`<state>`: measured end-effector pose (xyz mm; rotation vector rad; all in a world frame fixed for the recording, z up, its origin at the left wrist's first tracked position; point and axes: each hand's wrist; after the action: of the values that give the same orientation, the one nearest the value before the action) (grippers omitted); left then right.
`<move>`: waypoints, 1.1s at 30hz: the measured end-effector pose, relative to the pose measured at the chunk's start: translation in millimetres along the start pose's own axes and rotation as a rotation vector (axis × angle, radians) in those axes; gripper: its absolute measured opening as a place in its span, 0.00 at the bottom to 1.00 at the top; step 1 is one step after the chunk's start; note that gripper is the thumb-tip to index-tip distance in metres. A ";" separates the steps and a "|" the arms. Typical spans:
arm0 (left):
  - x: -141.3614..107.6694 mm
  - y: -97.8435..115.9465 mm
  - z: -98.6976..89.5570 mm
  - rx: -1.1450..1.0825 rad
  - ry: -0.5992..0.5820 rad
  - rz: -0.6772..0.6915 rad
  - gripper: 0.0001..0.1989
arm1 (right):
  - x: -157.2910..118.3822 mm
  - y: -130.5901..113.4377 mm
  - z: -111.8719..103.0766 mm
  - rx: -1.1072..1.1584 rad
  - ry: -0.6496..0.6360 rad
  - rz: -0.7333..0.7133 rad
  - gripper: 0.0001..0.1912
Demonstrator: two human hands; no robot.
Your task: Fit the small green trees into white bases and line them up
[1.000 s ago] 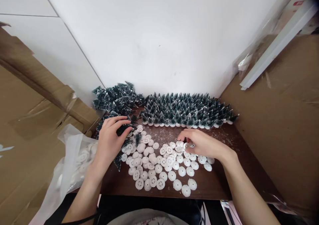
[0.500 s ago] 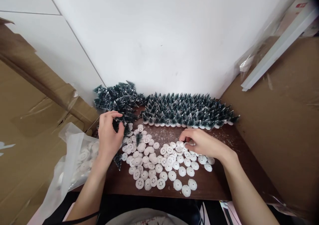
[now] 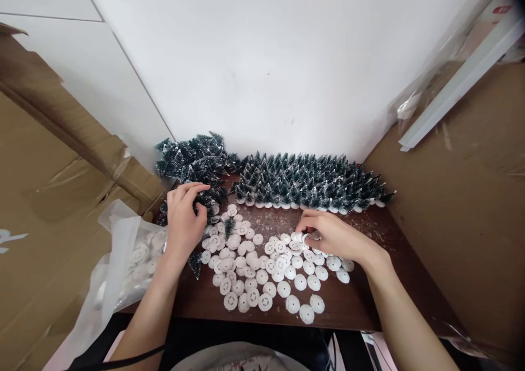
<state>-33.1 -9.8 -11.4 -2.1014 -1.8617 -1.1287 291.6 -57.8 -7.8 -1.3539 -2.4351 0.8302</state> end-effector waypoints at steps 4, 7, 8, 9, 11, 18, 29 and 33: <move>-1.0 -4.0 1.5 0.071 -0.083 0.014 0.22 | -0.8 2.5 0.1 0.019 -0.017 0.016 0.12; -0.4 -4.5 0.7 0.104 -0.074 -0.020 0.19 | -1.7 2.0 -0.5 0.020 -0.032 0.023 0.14; 0.0 -4.2 0.0 0.108 -0.059 -0.028 0.17 | -1.8 1.6 -0.6 0.012 -0.030 0.021 0.13; 0.6 -3.8 -0.6 0.110 -0.046 -0.032 0.15 | -1.7 1.2 -0.5 0.002 -0.027 0.017 0.13; 1.6 -2.8 -1.8 0.107 -0.028 -0.038 0.12 | -1.2 0.9 0.0 -0.017 -0.021 0.004 0.12; 3.3 3.4 -7.5 0.088 0.105 -0.014 0.09 | 0.1 1.9 1.7 -0.046 0.012 -0.012 0.10; 10.2 12.2 -24.9 -0.062 0.277 -0.054 0.11 | -0.7 -0.9 -1.6 -0.041 0.071 -0.026 0.06; 9.0 27.0 -36.7 -0.068 0.361 0.025 0.12 | -1.6 2.9 -0.2 -0.006 -0.005 -0.004 0.06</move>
<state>-25.6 -28.7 30.4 -1.7957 -1.6450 -1.4686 294.6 -57.9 -9.2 -1.3507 -2.4453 0.8272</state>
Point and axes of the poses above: each hand's wrist, its own x-axis towards the middle knuckle, its own z-axis out of the palm, y = z × x, and after that the axes turned 5 degrees about -z, right-handed
